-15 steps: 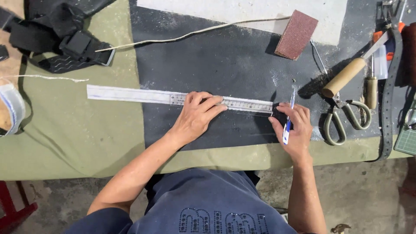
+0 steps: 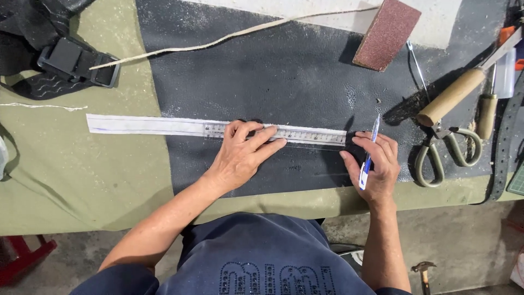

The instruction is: Sanding a small component and then using a ruler and pen to mark precise measurements on a long strip of material for leatherworking.

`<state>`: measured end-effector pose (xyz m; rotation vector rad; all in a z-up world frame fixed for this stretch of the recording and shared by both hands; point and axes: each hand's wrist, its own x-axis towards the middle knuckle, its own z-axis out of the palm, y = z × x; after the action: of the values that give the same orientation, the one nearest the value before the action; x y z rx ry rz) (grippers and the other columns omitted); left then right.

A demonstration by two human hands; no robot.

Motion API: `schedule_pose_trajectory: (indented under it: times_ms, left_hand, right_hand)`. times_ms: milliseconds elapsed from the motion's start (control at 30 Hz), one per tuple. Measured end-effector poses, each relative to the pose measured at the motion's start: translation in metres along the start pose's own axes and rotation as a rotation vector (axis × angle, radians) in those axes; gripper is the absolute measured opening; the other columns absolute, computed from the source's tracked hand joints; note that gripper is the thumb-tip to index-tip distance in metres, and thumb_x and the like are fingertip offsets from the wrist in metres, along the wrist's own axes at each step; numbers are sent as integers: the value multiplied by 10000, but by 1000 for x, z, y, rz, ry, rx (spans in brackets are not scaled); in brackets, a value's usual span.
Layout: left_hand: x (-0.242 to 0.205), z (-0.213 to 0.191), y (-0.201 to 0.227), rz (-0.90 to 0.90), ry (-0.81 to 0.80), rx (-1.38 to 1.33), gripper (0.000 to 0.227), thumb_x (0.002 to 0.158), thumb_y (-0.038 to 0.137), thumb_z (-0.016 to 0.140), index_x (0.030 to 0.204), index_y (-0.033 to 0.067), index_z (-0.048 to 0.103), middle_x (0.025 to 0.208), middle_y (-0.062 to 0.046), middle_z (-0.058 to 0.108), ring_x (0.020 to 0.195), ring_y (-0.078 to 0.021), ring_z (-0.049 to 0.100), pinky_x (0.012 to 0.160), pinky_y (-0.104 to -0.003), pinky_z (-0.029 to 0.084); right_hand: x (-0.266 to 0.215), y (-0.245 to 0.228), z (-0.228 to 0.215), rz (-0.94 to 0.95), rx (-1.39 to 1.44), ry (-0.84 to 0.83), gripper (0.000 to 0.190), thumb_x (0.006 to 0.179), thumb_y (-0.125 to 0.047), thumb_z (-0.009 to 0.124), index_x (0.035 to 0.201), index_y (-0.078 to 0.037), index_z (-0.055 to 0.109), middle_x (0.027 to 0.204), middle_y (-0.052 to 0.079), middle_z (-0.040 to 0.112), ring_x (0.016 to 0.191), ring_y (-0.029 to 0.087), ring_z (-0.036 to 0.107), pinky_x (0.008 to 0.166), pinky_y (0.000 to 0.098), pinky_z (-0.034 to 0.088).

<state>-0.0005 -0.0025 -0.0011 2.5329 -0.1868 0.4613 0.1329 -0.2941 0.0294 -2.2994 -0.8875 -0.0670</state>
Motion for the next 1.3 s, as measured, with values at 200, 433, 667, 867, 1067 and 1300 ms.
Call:
schedule_pose_trajectory:
  times_ms: [200, 433, 667, 867, 1067, 1300]
  left_hand:
    - [-3, 0, 16, -20, -109, 145, 288, 1034, 138, 497, 1224, 229, 693, 1290, -35, 636, 1234, -258, 467, 989, -495, 376]
    - [-9, 11, 56, -30, -105, 324, 393, 1064, 203, 510, 1408, 21, 558, 1358, -189, 574, 1187, -344, 551, 955, -480, 473]
    - [-14, 16, 60, -79, -41, 285, 407, 1106, 202, 408, 1471, 59, 520, 1330, -178, 577, 1176, -330, 545, 993, -518, 434]
    - [-17, 18, 60, -115, -42, 222, 418, 1113, 187, 396, 1507, 86, 490, 1339, -155, 567, 1176, -312, 526, 1011, -541, 405]
    - [-13, 12, 61, -106, -69, 208, 434, 1096, 132, 385, 1519, 83, 471, 1371, -133, 548, 1183, -306, 502, 1022, -547, 388]
    - [-8, 7, 62, -91, -93, 252, 473, 1034, 94, 419, 1503, 89, 479, 1379, -121, 541, 1161, -310, 493, 987, -535, 386]
  right_hand:
    - [2, -3, -1, 12, 1, -9, 349, 861, -158, 910, 1136, -28, 737, 1132, 141, 744, 1117, 351, 671, 1038, 474, 503]
    - [-1, 1, -1, -1, 7, -17, 360, 869, -170, 911, 1143, -21, 731, 1145, 147, 738, 1144, 359, 670, 1052, 478, 492]
    - [0, 2, -3, -6, 5, -35, 373, 870, -141, 914, 1161, -3, 726, 1141, 162, 736, 1144, 368, 671, 1047, 485, 491]
    - [0, 5, -3, -12, -19, -44, 374, 880, -149, 912, 1168, -3, 722, 1146, 163, 736, 1151, 366, 671, 1046, 486, 492]
    - [3, -2, -5, 9, 11, -33, 374, 883, -131, 906, 1180, -1, 721, 1133, 163, 730, 1115, 357, 660, 999, 481, 513]
    - [0, -5, 1, 211, 370, 174, 463, 1119, -193, 357, 1297, 117, 650, 887, 233, 699, 858, 264, 639, 811, 369, 537]
